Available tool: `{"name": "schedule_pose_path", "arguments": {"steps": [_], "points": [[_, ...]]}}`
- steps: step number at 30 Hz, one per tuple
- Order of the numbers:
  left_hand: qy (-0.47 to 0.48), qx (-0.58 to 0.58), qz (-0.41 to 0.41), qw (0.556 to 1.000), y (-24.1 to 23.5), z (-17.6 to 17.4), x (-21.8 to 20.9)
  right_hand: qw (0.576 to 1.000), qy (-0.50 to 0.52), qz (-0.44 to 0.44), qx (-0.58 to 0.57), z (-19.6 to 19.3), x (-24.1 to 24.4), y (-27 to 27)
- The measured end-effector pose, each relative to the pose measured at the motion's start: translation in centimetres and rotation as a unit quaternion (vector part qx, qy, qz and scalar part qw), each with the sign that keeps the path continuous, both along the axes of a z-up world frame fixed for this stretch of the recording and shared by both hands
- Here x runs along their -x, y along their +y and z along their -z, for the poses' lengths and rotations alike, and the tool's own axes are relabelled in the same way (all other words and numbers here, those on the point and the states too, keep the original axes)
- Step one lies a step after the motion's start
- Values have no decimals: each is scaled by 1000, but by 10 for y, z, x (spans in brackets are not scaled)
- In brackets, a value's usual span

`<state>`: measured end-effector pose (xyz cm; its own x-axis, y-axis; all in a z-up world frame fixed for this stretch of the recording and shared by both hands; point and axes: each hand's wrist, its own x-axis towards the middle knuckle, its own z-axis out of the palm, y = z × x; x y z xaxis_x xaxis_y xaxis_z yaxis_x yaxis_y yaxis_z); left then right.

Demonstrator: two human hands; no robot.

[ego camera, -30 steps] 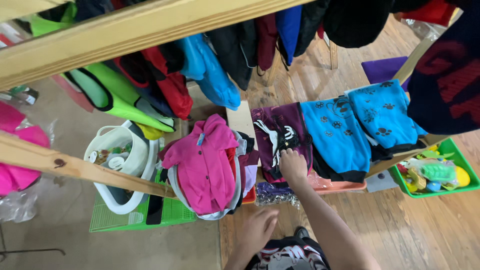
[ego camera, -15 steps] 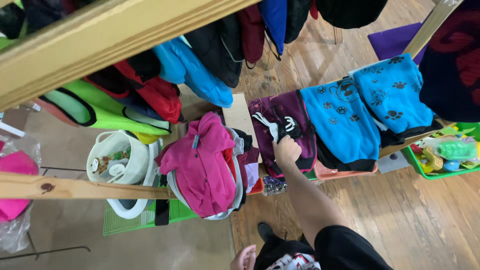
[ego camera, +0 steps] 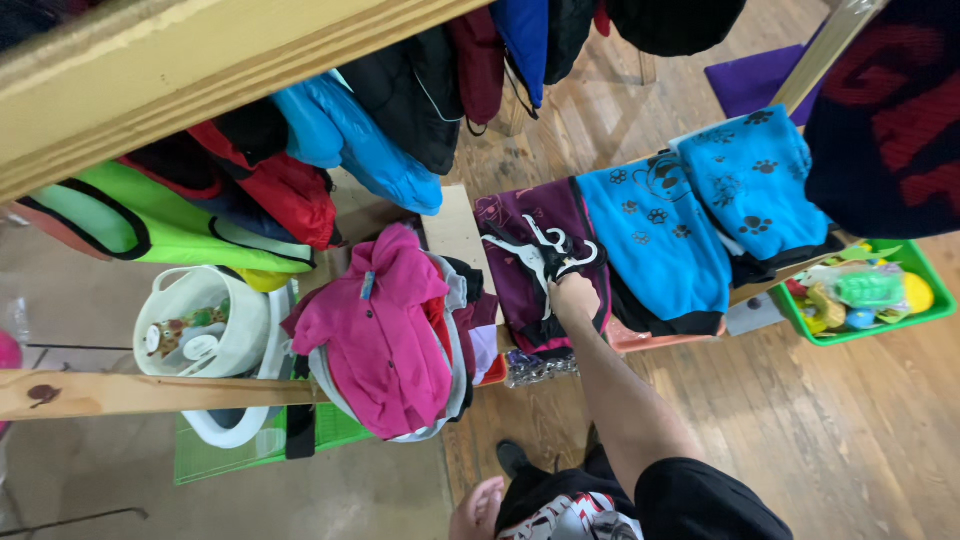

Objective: The person organizes small pet clothing by cutting off plastic tags with scissors, placing items onto plastic hangers, and hanging them on a wooden display rack.

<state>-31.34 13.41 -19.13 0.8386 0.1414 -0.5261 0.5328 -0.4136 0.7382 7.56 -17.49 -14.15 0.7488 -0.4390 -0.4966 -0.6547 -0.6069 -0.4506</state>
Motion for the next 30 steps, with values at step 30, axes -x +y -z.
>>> {"name": "schedule_pose_path", "arguments": {"steps": [30], "points": [[-426,-278,101,855,-5,-225,-195,963,-15,24,-266,-105,250,15]]}}
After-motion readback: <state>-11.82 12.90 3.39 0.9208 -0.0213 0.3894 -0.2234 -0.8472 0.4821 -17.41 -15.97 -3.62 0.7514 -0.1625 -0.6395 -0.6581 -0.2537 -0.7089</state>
